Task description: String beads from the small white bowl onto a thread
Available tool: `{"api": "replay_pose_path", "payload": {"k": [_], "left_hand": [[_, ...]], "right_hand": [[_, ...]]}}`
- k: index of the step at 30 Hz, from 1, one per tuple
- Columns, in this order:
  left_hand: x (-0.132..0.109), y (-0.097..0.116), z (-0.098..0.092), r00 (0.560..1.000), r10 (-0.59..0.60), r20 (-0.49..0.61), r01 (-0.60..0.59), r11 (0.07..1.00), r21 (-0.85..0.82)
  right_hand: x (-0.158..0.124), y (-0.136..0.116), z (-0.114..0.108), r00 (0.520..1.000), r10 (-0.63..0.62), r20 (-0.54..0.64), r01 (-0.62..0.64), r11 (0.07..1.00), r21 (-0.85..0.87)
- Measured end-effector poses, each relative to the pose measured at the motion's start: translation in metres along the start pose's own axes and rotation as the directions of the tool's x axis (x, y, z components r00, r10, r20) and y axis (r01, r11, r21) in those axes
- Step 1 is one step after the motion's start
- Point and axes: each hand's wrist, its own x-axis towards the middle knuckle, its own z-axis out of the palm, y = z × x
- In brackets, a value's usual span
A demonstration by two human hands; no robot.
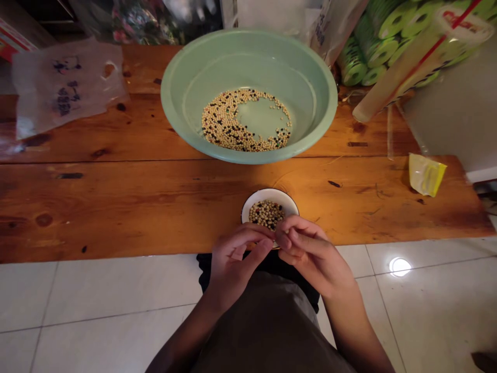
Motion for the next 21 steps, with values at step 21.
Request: {"api": "replay_pose_path", "payload": {"k": [21], "left_hand": [[0.006, -0.022, 0.005, 0.85, 0.523, 0.063, -0.415, 0.591, 0.691]], "right_hand": [[0.0, 0.003, -0.007, 0.85, -0.524, -0.05, 0.176, 0.372, -0.911]]}}
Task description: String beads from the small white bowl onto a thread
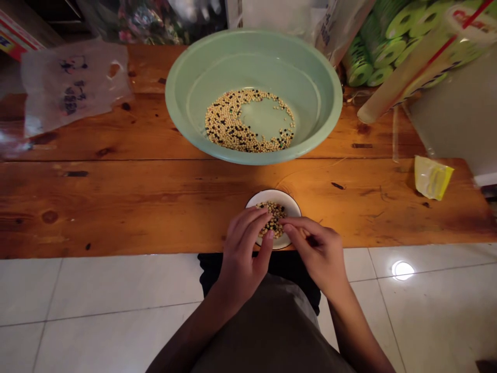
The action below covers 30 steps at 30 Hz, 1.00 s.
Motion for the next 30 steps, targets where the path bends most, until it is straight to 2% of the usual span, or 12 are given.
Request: {"api": "replay_pose_path", "payload": {"k": [3, 6, 10, 13, 16, 19, 21, 23, 26, 30], "left_hand": [[0.0, -0.001, 0.0, 0.999, 0.036, 0.034, -0.036, 0.999, -0.001], [0.0, -0.003, 0.0, 0.998, 0.056, 0.032, -0.056, 0.998, 0.013], [0.0, -0.005, -0.003, 0.996, 0.049, 0.072, -0.049, 0.999, -0.002], [0.002, -0.001, -0.005, 0.994, 0.009, 0.109, -0.004, 0.999, -0.044], [0.005, 0.005, -0.009, 0.993, -0.052, 0.102, 0.062, 0.993, -0.097], [0.007, 0.009, -0.014, 0.984, -0.132, 0.116, 0.148, 0.978, -0.149], [0.008, 0.01, -0.017, 0.975, -0.184, 0.128, 0.207, 0.957, -0.202], [0.007, 0.009, -0.018, 0.964, -0.236, 0.121, 0.26, 0.93, -0.26], [0.006, 0.008, -0.02, 0.943, -0.312, 0.115, 0.332, 0.894, -0.3], [0.003, 0.008, -0.019, 0.938, -0.32, 0.134, 0.347, 0.882, -0.319]], "right_hand": [[-0.002, 0.0, 0.0, 1.0, -0.023, 0.019, 0.024, 0.999, -0.049], [-0.002, -0.001, -0.001, 0.999, -0.008, 0.039, 0.008, 1.0, -0.012], [-0.001, -0.002, -0.002, 0.995, 0.078, 0.06, -0.086, 0.986, 0.143], [-0.001, -0.002, -0.003, 0.984, 0.146, 0.1, -0.169, 0.941, 0.294], [-0.001, -0.002, -0.003, 0.951, 0.241, 0.193, -0.307, 0.808, 0.503], [-0.001, -0.002, -0.005, 0.886, 0.292, 0.36, -0.463, 0.535, 0.706], [0.0, -0.003, -0.006, 0.857, 0.281, 0.431, -0.514, 0.406, 0.756], [0.001, -0.004, -0.006, 0.846, 0.293, 0.446, -0.53, 0.357, 0.77], [0.001, -0.006, -0.005, 0.849, 0.295, 0.439, -0.523, 0.35, 0.777], [-0.001, -0.007, -0.002, 0.855, 0.219, 0.47, -0.518, 0.352, 0.779]]}}
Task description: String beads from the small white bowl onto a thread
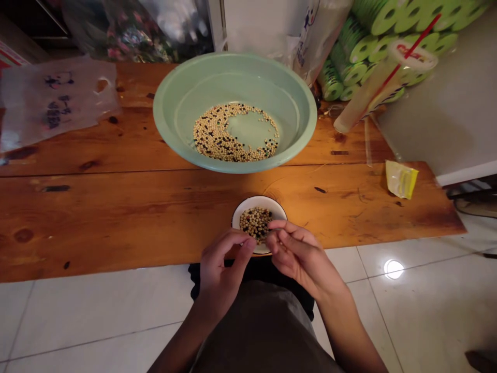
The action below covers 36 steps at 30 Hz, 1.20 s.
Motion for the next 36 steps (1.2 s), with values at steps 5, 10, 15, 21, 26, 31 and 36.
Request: {"api": "replay_pose_path", "payload": {"k": [5, 10, 15, 21, 26, 31, 36], "left_hand": [[-0.0041, 0.0003, 0.0021, 0.999, 0.029, 0.045, -0.028, 0.999, -0.032], [-0.0066, 0.0027, 0.0013, 0.997, 0.048, 0.056, -0.047, 0.999, -0.021], [-0.0077, 0.0036, -0.0009, 0.999, 0.036, 0.008, -0.036, 0.999, 0.0], [-0.0082, 0.0044, -0.0011, 0.999, 0.05, 0.006, -0.05, 0.998, 0.024], [-0.0084, 0.005, -0.0012, 0.998, 0.057, -0.012, -0.057, 0.998, 0.017], [-0.0079, 0.0052, -0.0009, 0.998, 0.064, 0.024, -0.064, 0.998, 0.0], [-0.0067, 0.0054, 0.0, 0.998, 0.062, 0.023, -0.062, 0.998, 0.005]], "right_hand": [[-0.0008, 0.0035, -0.0008, 1.0, 0.01, 0.01, -0.009, 0.998, -0.065], [0.0013, 0.0022, -0.0008, 0.995, -0.023, -0.095, 0.015, 0.996, -0.089], [-0.0006, -0.001, -0.0003, 0.998, -0.021, -0.056, 0.017, 0.998, -0.063], [-0.0022, -0.0018, -0.0001, 1.0, 0.019, 0.008, -0.018, 0.997, -0.079], [-0.0029, -0.0017, 0.0003, 1.0, -0.003, 0.022, 0.004, 0.997, -0.077], [-0.0028, -0.0021, 0.001, 0.999, -0.003, 0.037, 0.005, 0.998, -0.056], [-0.0021, -0.001, 0.001, 0.998, 0.008, 0.059, -0.004, 0.998, -0.061]]}}
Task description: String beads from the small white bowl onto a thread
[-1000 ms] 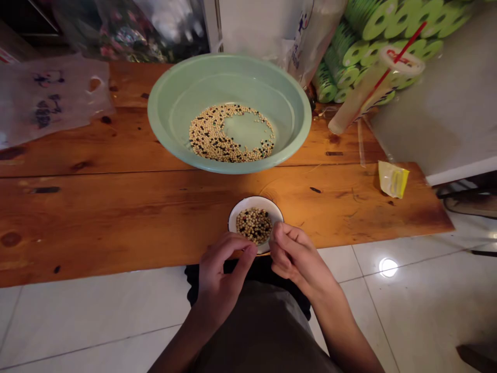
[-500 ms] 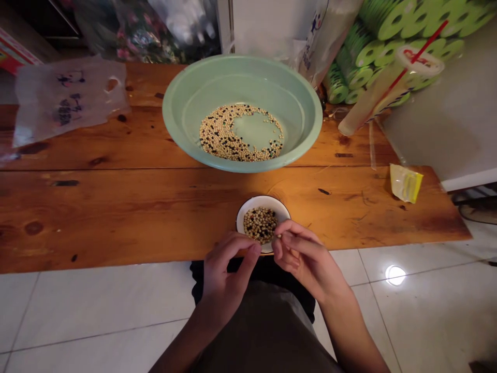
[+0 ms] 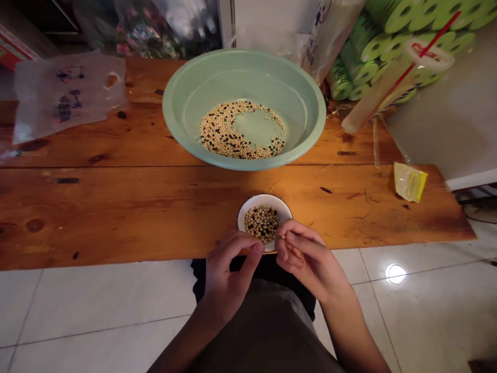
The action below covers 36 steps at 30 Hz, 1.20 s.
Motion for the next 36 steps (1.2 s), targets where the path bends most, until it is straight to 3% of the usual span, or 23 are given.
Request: {"api": "replay_pose_path", "payload": {"k": [5, 9, 16, 21, 24, 29, 32, 36], "left_hand": [[0.001, -0.002, 0.0, 1.0, -0.018, -0.014, 0.018, 1.0, -0.01], [0.001, -0.008, 0.003, 0.995, -0.085, -0.047, 0.084, 0.996, -0.026], [0.002, -0.013, 0.011, 0.995, -0.082, -0.065, 0.077, 0.994, -0.077], [0.005, -0.017, 0.012, 0.987, 0.148, -0.066, -0.14, 0.983, 0.118], [0.006, -0.024, 0.013, 0.951, 0.306, -0.046, -0.273, 0.9, 0.34], [0.006, -0.033, 0.016, 0.933, 0.355, -0.06, -0.284, 0.829, 0.481], [0.006, -0.034, 0.017, 0.93, 0.363, -0.063, -0.294, 0.835, 0.466], [0.006, -0.034, 0.018, 0.939, 0.342, -0.042, -0.286, 0.843, 0.455]], "right_hand": [[0.0, 0.002, 0.001, 1.0, -0.024, -0.008, 0.023, 0.998, -0.065], [0.0, 0.004, 0.001, 0.989, -0.147, -0.023, 0.14, 0.971, -0.194], [-0.004, 0.007, 0.006, 0.943, -0.324, -0.078, 0.238, 0.818, -0.524], [-0.005, 0.01, 0.004, 0.875, -0.478, -0.077, 0.255, 0.591, -0.765], [-0.003, 0.012, -0.002, 0.81, -0.584, -0.043, 0.197, 0.342, -0.919], [0.0, 0.013, -0.008, 0.701, -0.707, 0.092, 0.073, -0.057, -0.996], [-0.001, 0.012, -0.007, 0.68, -0.714, 0.165, 0.058, -0.172, -0.983], [-0.002, 0.014, -0.006, 0.686, -0.696, 0.213, 0.061, -0.237, -0.97]]}}
